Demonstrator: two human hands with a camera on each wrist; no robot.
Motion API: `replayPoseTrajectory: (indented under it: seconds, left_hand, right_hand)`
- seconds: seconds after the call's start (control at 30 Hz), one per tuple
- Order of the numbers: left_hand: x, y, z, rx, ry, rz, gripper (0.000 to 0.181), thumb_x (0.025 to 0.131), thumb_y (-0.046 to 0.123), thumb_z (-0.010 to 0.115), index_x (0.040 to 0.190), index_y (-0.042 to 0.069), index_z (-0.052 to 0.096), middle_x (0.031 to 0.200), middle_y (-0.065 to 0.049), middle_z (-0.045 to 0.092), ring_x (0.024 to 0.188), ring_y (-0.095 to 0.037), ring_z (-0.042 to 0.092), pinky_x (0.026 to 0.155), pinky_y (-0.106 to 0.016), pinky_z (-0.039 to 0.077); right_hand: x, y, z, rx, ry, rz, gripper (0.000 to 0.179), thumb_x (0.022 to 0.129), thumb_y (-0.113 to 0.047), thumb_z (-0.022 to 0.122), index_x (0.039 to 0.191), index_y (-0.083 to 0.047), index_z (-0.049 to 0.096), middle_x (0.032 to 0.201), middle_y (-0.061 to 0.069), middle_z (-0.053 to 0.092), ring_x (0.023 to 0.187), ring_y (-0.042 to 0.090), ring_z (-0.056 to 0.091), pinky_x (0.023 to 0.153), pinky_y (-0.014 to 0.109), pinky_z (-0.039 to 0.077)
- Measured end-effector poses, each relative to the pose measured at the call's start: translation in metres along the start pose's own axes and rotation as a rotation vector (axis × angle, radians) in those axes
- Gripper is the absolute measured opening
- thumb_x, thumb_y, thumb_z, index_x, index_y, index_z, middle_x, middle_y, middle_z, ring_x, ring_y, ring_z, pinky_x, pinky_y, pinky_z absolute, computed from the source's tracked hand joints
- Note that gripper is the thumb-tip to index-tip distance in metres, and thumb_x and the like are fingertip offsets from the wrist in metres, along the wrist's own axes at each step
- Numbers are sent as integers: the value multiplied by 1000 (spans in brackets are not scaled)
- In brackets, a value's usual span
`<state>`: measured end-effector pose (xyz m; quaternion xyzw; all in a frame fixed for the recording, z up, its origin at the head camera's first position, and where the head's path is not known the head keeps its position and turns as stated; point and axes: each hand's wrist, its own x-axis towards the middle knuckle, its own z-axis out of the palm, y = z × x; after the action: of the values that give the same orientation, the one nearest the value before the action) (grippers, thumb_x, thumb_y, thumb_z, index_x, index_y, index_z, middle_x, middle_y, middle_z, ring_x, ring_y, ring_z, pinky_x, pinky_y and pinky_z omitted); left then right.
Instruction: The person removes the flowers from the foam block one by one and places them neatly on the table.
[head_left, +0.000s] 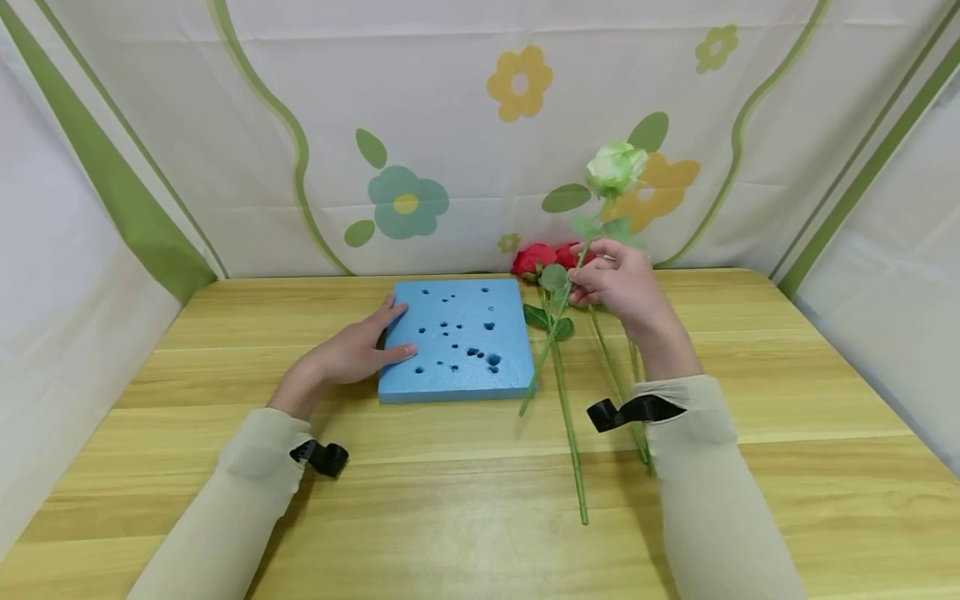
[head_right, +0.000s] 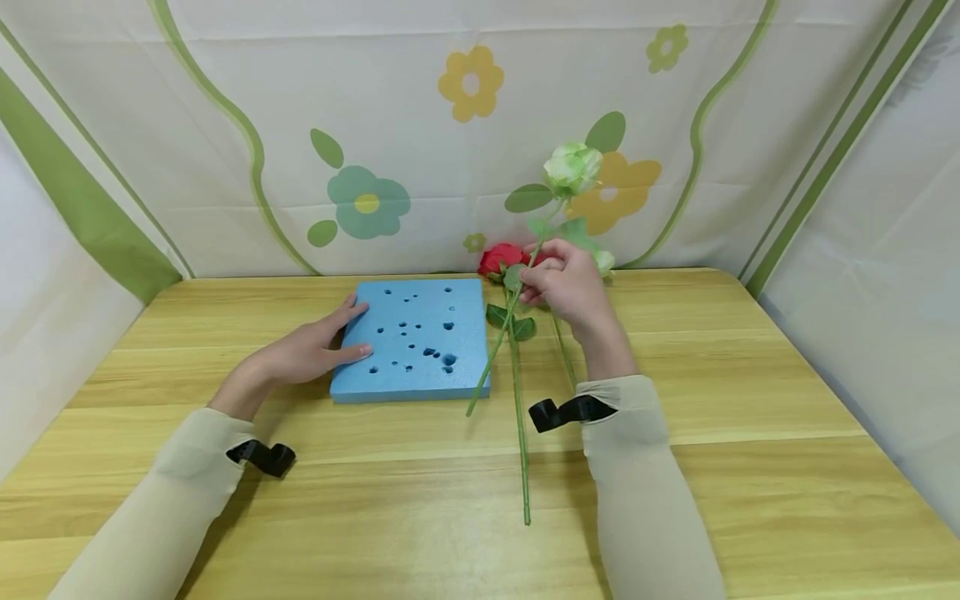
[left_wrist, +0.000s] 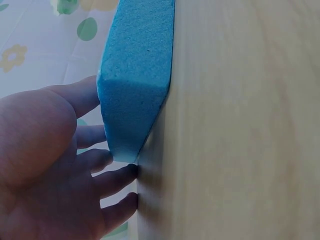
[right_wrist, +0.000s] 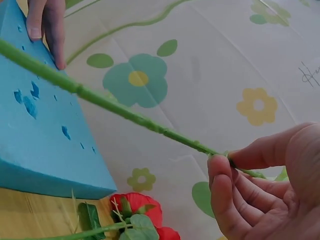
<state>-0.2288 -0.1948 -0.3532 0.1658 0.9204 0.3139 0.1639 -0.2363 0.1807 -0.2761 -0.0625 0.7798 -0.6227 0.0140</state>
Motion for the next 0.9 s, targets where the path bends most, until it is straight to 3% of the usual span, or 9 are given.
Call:
replayPoseTrajectory:
  seconds: [0.13,0.4,0.57,0.67,0.8,0.9]
  left_hand:
    - [-1,0,-1,1,1,0,87,109,49,56,173,15,9,180,-10,-10,167,-43,4,132,-65,12]
    - [-2,0,-1,5,1,4,87,109,49,57,173,14,9,180,-11,-10,166,-44,4,132,-66,12]
    - [-2,-1,-1,5,3,-1,87,108,50,57,173,14,9,180,-11,-10,166,-44,3,132,-66,12]
    - [-1,-2,-1,4,3,-5,87,108,50,57,173,15,9,180,-10,-10,166,-44,3,132,-66,12]
    - [0,-2,-1,5,4,-5,87,108,49,57,173,15,10,181,-10,-9,167,-43,3,132,-65,13]
    - [0,-2,-1,9,5,0,87,109,49,57,173,14,10,180,-11,-9,167,-43,3,132,-65,13]
  right_hand:
    - [-1,1,-8,-5,18,30,26,101,-3,62,126,-1,57,95,-8,73,64,14,70,68,25,63]
    - [0,8,-32,12,-13,91,28,100,-2,64,127,-4,57,74,-2,72,62,13,70,65,26,63]
    - [-2,14,-51,-105,-66,97,36,103,-8,62,138,-2,54,82,-2,73,67,11,71,70,27,64]
    - [-4,20,-65,-158,-101,116,37,105,-10,61,140,-1,52,98,-10,72,70,9,70,73,28,64]
    - [-7,32,-90,-189,-128,194,42,107,-12,60,145,0,48,99,-16,71,72,7,69,73,26,63]
    - [-10,41,-107,-214,-121,250,49,109,-14,59,152,1,43,90,-15,72,73,4,68,73,25,62]
